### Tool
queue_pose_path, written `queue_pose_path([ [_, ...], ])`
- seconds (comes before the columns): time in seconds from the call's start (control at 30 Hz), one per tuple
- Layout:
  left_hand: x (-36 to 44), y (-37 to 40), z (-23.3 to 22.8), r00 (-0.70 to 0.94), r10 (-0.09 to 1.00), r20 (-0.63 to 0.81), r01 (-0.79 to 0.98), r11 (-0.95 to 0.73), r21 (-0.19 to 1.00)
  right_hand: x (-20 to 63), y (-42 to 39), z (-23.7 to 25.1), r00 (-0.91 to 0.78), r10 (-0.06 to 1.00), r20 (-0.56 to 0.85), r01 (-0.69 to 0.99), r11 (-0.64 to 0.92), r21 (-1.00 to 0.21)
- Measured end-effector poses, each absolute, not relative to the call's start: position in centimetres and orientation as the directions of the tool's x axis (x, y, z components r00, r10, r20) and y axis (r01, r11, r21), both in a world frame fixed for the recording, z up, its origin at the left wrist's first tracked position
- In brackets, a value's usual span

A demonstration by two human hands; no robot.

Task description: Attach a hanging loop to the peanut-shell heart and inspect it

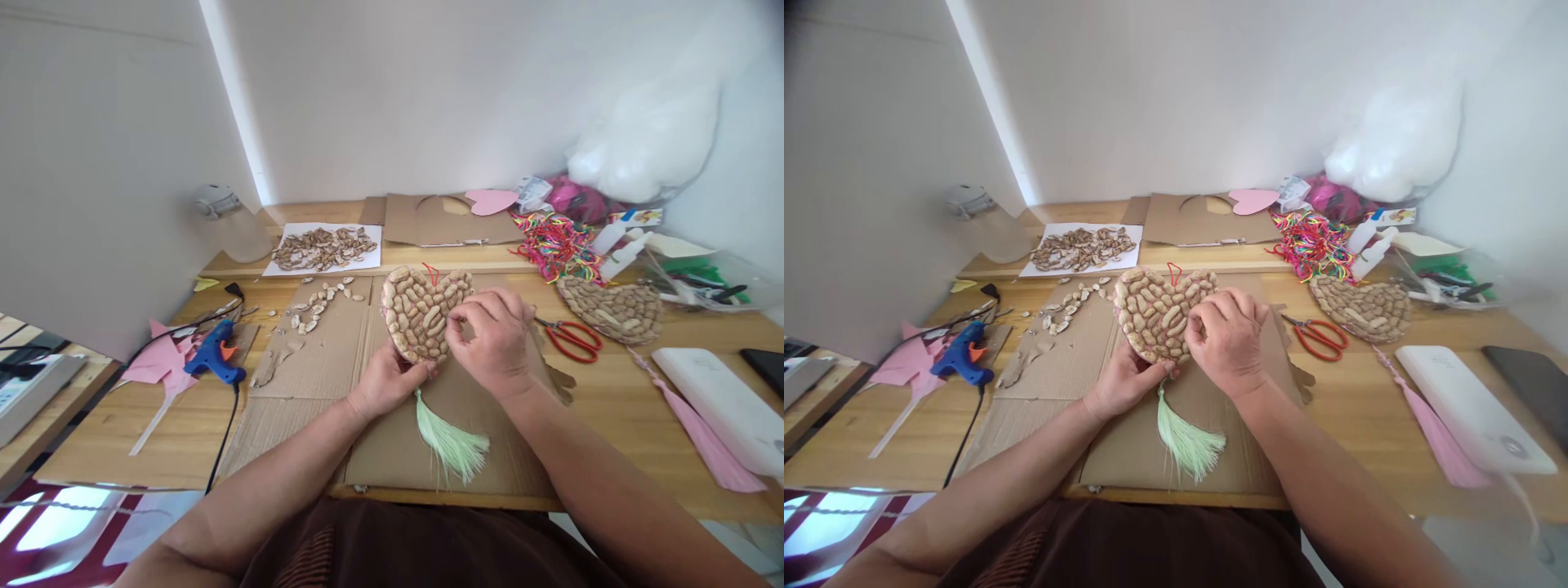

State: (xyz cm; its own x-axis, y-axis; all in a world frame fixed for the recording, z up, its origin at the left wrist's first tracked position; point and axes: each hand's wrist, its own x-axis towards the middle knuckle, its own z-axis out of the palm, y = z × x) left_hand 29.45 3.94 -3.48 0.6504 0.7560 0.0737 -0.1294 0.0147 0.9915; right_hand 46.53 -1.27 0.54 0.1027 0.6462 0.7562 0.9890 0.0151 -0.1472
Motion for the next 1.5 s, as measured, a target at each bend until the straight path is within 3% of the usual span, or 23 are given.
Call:
queue_pose_path([
  [0.33,29.7,3.9,-3.5,0.705,0.708,0.043,-0.25,0.191,0.949,47.1,-0.9,0.6,0.212,0.667,0.714,0.949,0.032,-0.313],
  [0.53,29.6,4.1,-3.3,0.691,0.723,-0.008,-0.267,0.266,0.926,47.4,-1.0,0.5,0.198,0.692,0.694,0.934,0.082,-0.348],
  [0.8,29.5,4.2,-3.5,0.698,0.716,-0.022,-0.263,0.285,0.922,47.6,-1.4,1.0,0.141,0.716,0.683,0.949,0.098,-0.299],
  [1.27,29.6,3.9,-3.1,0.701,0.712,-0.037,-0.242,0.287,0.927,47.2,-1.5,1.1,0.03,0.727,0.686,0.992,0.061,-0.108],
  [1.5,29.6,4.0,-3.1,0.706,0.708,-0.03,-0.252,0.29,0.923,47.5,-1.2,1.0,0.06,0.769,0.637,0.987,0.049,-0.152],
])
